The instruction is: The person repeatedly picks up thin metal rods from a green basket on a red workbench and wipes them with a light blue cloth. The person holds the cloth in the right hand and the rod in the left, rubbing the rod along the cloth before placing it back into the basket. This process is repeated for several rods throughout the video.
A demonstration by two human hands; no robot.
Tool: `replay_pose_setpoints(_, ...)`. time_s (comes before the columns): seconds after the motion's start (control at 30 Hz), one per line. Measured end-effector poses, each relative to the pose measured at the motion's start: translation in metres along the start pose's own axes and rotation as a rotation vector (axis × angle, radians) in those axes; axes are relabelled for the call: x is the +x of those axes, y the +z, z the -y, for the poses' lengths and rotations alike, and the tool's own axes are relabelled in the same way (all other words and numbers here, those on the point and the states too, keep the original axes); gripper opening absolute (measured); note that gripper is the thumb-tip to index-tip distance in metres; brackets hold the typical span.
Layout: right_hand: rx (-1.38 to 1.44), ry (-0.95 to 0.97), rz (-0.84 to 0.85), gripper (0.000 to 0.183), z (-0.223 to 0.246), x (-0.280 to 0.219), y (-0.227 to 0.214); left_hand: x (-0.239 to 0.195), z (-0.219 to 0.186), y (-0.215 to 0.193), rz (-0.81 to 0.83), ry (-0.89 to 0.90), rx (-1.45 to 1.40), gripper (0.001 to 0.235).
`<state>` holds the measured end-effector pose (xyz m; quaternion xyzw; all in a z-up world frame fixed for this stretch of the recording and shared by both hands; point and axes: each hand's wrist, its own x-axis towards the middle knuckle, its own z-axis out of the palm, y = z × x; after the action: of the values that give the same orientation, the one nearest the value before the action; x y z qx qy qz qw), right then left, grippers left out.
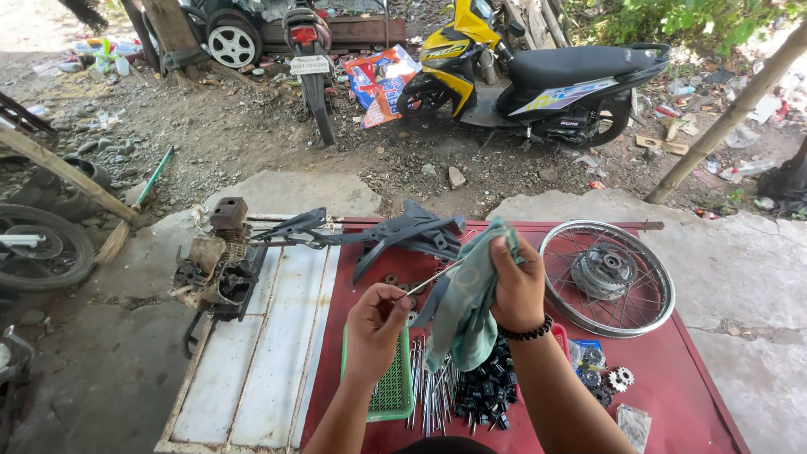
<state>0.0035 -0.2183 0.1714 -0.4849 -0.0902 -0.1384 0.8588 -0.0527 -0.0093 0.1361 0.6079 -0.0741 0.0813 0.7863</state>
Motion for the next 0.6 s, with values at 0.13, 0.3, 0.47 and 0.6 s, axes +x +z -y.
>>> replay_pose_setpoints(0.13,0.076,0.006,-0.052,0.013,0.003,-0.003,0.006,-0.002,0.0,0.0,-0.025,0.008,-0.043,0.007)
replay_pose_setpoints(0.3,-0.084,0.055,0.046,0.014,-0.004,-0.006,0.002,-0.001,0.003,-0.003,-0.047,-0.055,0.003,0.021)
replay_pose_setpoints(0.47,0.014,0.026,-0.098,0.015,0.003,0.001,0.01,-0.001,-0.002,-0.002,-0.051,-0.06,0.007,0.028)
replay_pose_setpoints(0.6,-0.01,0.1,0.1,0.007,-0.016,0.0,0.01,0.002,-0.013,0.008,-0.039,-0.022,0.087,0.018)
